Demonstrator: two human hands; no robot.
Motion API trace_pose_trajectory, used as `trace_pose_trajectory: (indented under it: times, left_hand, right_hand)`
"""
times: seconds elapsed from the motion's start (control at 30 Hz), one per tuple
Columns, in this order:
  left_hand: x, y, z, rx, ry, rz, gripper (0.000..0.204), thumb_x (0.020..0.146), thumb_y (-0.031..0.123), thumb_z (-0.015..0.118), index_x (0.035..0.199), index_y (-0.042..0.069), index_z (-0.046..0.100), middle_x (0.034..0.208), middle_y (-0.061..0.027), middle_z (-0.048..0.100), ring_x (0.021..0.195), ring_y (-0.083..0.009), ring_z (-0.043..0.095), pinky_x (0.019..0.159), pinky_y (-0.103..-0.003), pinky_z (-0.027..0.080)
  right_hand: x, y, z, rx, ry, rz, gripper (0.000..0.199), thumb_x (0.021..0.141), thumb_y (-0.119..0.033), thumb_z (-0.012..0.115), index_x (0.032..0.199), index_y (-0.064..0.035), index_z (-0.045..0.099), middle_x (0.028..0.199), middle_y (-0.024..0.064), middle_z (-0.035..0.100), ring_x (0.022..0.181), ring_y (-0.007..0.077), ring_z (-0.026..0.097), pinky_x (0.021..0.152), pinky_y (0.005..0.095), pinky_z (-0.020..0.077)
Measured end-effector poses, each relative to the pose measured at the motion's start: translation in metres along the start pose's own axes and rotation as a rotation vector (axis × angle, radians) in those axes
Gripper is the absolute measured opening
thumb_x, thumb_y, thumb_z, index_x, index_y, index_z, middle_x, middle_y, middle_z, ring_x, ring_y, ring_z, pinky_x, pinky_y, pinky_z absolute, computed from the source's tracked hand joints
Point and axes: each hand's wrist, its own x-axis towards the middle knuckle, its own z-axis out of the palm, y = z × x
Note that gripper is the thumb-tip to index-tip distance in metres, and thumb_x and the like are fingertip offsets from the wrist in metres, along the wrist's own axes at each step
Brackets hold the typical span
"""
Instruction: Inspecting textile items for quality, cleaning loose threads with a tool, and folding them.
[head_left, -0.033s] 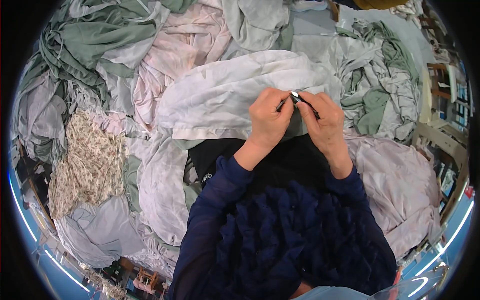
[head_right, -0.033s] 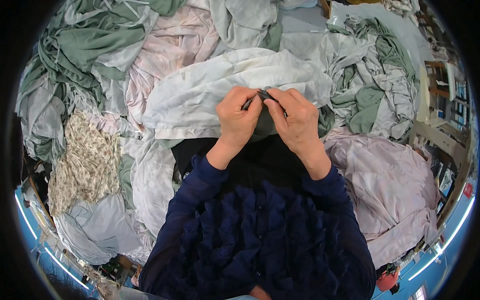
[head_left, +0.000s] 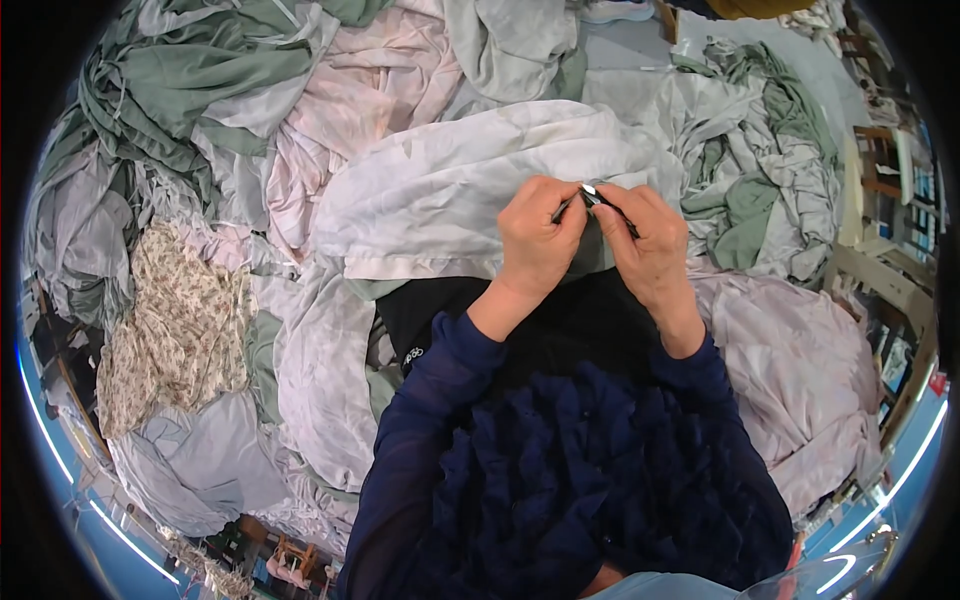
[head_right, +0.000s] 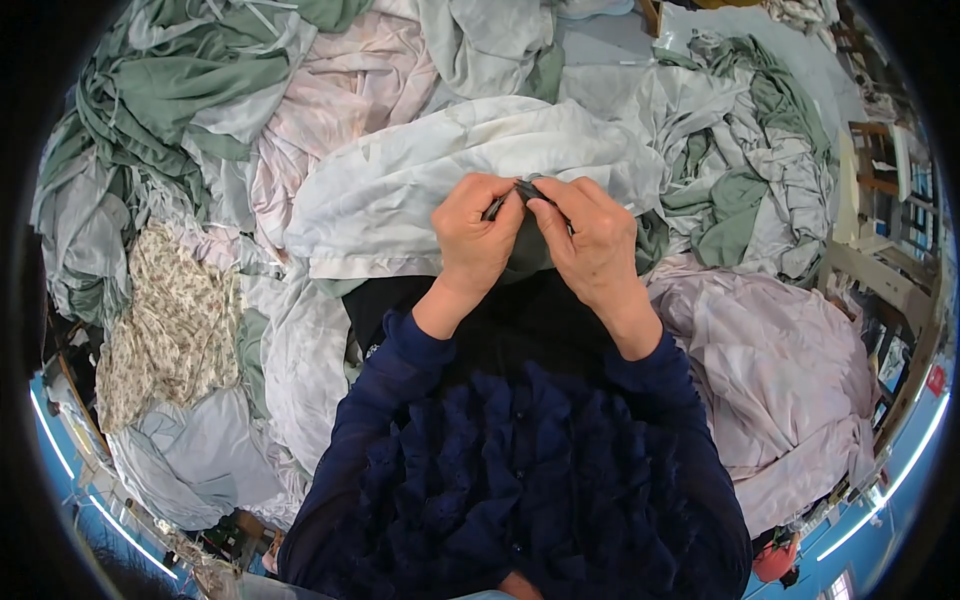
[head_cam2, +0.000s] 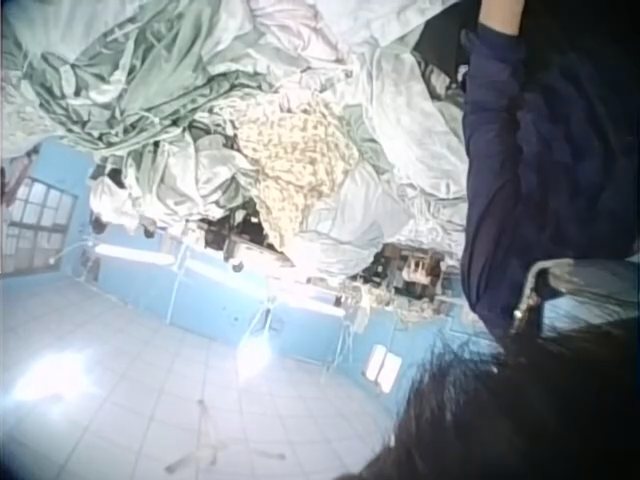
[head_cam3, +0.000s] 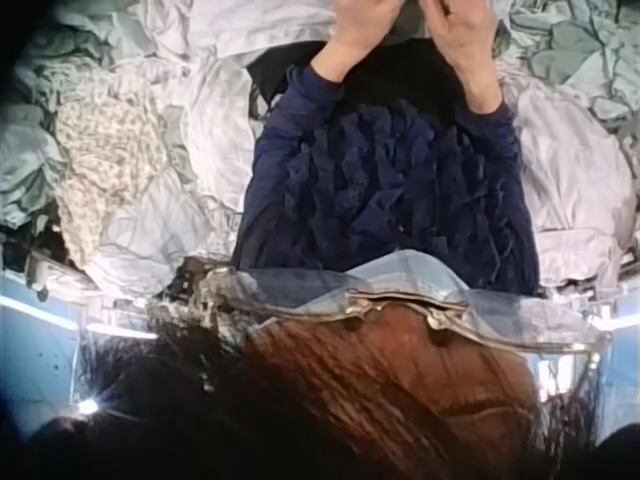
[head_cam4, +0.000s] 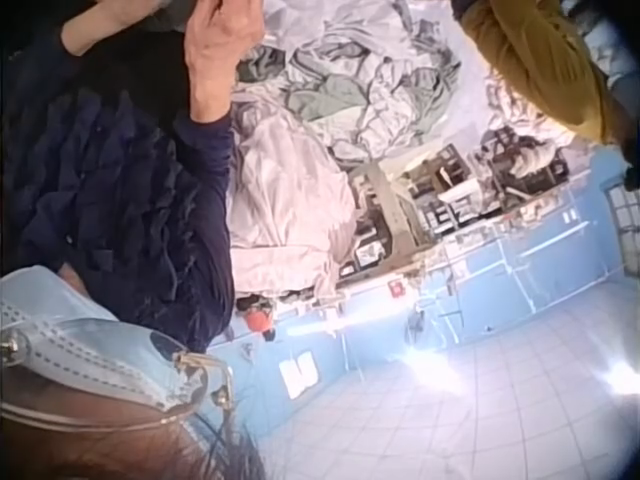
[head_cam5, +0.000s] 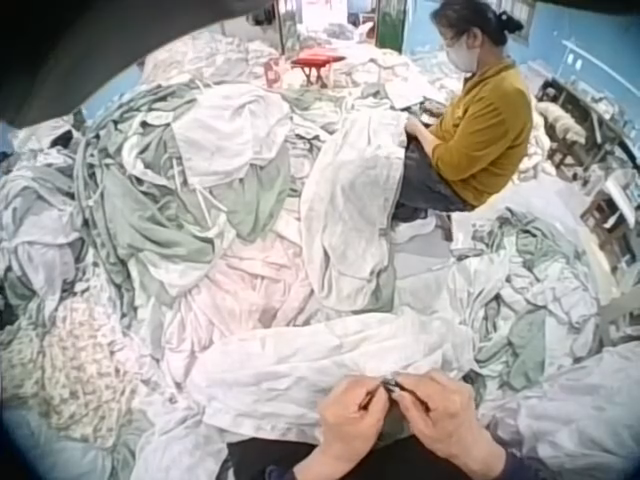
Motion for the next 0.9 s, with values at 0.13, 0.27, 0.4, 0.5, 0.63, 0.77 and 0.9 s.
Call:
trace_pose_trajectory:
  times: [0.13, 0.27, 0.4, 0.5, 0.63, 0.77, 0.9]
  left_hand:
    - [-0.001, -0.001, 0.000, 0.002, 0.012, 0.011, 0.010, 0.075, -0.004, 0.067, 0.083, 0.002, 0.066, 0.076, -0.0106, 0.063, 0.066, -0.0261, 0.061, 0.059, -0.033, 0.049]
    - [-0.002, -0.004, 0.000, -0.024, -0.021, -0.039, 0.011, 0.076, -0.004, 0.066, 0.086, 0.001, 0.067, 0.076, -0.0109, 0.063, 0.065, -0.0236, 0.062, 0.058, -0.031, 0.048]
    - [-0.002, -0.003, -0.004, -0.145, -0.101, -0.270, 0.010, 0.080, -0.002, 0.066, 0.090, -0.001, 0.068, 0.076, -0.0061, 0.066, 0.065, -0.0137, 0.060, 0.058, -0.026, 0.045]
    - [0.003, -0.004, -0.010, -0.364, -0.072, -0.549, 0.009, 0.084, 0.001, 0.067, 0.092, -0.003, 0.069, 0.077, 0.0005, 0.065, 0.067, -0.0048, 0.054, 0.059, -0.021, 0.042]
    - [0.010, -0.006, -0.021, -0.469, -0.025, -0.578, 0.009, 0.085, 0.002, 0.067, 0.093, -0.003, 0.070, 0.078, 0.0046, 0.061, 0.066, -0.0014, 0.050, 0.060, -0.018, 0.039]
    - [0.015, -0.006, -0.042, -0.342, 0.007, -0.514, 0.011, 0.085, 0.001, 0.067, 0.095, -0.004, 0.070, 0.079, 0.0040, 0.062, 0.068, -0.0020, 0.050, 0.062, -0.017, 0.040]
    - [0.017, -0.022, -0.071, -0.234, 0.142, -0.432, 0.011, 0.085, 0.001, 0.067, 0.095, -0.004, 0.070, 0.081, 0.0019, 0.063, 0.071, -0.0035, 0.052, 0.065, -0.017, 0.040]
  right_hand:
    - [-0.001, 0.000, -0.001, 0.004, -0.008, 0.017, 0.018, 0.085, -0.006, 0.069, 0.103, -0.0039, 0.069, 0.073, 0.0071, 0.057, 0.058, 0.0178, 0.052, 0.053, 0.0288, 0.0395]
    - [-0.003, 0.004, -0.002, 0.058, -0.001, 0.031, 0.018, 0.087, -0.007, 0.068, 0.104, -0.0020, 0.068, 0.076, 0.0074, 0.060, 0.062, 0.0151, 0.054, 0.056, 0.0265, 0.0410]
    - [-0.012, 0.032, 0.004, 0.236, 0.179, 0.232, 0.025, 0.088, -0.008, 0.069, 0.111, -0.0005, 0.065, 0.089, 0.0051, 0.066, 0.073, 0.0101, 0.057, 0.067, 0.0223, 0.0447]
    - [-0.022, 0.061, 0.008, 0.355, 0.168, 0.357, 0.040, 0.080, -0.007, 0.077, 0.117, -0.0023, 0.063, 0.096, 0.0024, 0.066, 0.079, 0.0086, 0.058, 0.073, 0.0205, 0.0458]
    - [-0.027, 0.072, 0.011, 0.149, 0.009, 0.266, 0.035, 0.071, -0.008, 0.081, 0.101, -0.0023, 0.066, 0.087, 0.0015, 0.064, 0.073, 0.0073, 0.055, 0.064, 0.0219, 0.0435]
    - [-0.027, 0.087, 0.004, -0.007, -0.016, 0.207, 0.021, 0.069, -0.002, 0.073, 0.088, -0.0025, 0.063, 0.079, 0.0023, 0.060, 0.067, 0.0092, 0.055, 0.060, 0.0239, 0.0426]
    - [-0.036, 0.101, 0.000, 0.034, 0.070, 0.093, 0.017, 0.070, 0.000, 0.068, 0.086, -0.0021, 0.060, 0.074, 0.0035, 0.059, 0.062, 0.0110, 0.054, 0.058, 0.0246, 0.0420]
